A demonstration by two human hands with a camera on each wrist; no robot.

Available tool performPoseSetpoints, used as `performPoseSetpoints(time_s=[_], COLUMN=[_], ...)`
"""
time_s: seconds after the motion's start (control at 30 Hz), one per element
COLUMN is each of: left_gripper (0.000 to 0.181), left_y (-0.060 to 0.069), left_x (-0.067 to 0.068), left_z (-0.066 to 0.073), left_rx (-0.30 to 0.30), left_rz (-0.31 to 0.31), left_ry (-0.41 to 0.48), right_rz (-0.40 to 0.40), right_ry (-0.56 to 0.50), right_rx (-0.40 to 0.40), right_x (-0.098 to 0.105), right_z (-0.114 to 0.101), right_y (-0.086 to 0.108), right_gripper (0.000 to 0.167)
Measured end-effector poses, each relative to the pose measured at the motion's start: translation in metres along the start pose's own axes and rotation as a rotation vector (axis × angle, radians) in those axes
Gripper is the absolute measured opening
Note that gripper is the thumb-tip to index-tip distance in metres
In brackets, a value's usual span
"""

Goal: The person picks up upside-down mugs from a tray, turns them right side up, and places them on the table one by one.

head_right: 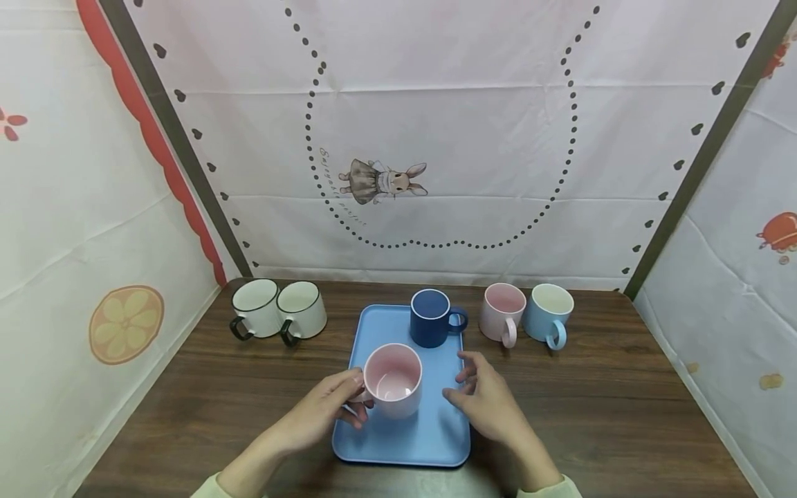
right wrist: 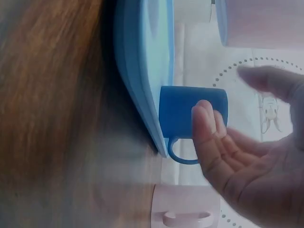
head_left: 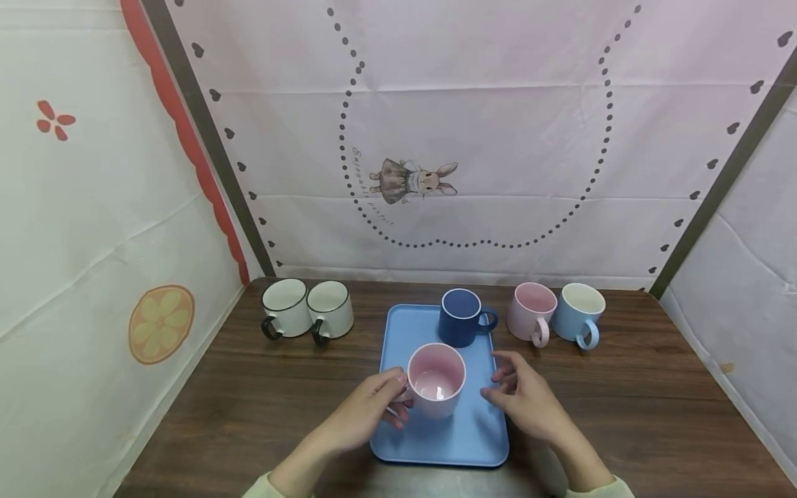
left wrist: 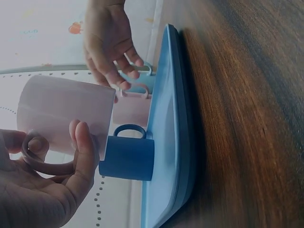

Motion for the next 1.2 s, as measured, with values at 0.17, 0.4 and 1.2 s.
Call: performPoseSetpoints(time_s=[0.17,0.4,1.2], left_gripper=[0.043,0.044,0.045], left_y=[0.001,0.004,0.019], left_x=[0.002,0.006,0.062], left_z=[-0.001,0.000,-0.010], left_rx=[-0.007,-0.023,-0.045], left_rz=[0.003,0.009,0.187], left_ry=[0.012,0.009,0.064], right_rz=[0.015,-0.037,-0.194], right_ry=[0.076,0.187,0.195], right_rx=[-0.009,0.013,-0.133], right_x=[0.001,-0.006,-0.022], right_z=[0.007,0.018,0.040], right_y=[0.000,0.001,0.007], right_gripper=[0.064,0.067,0.069])
Point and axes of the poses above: each hand's wrist, its own y-axis away from the middle knuckle, its own x-axis out of the back of the hand, z = x × y, the point moved 9 cm from there along -y, towards the middle knuckle, and after that the axes turned 15 degrees about z, right-handed, at the moved point
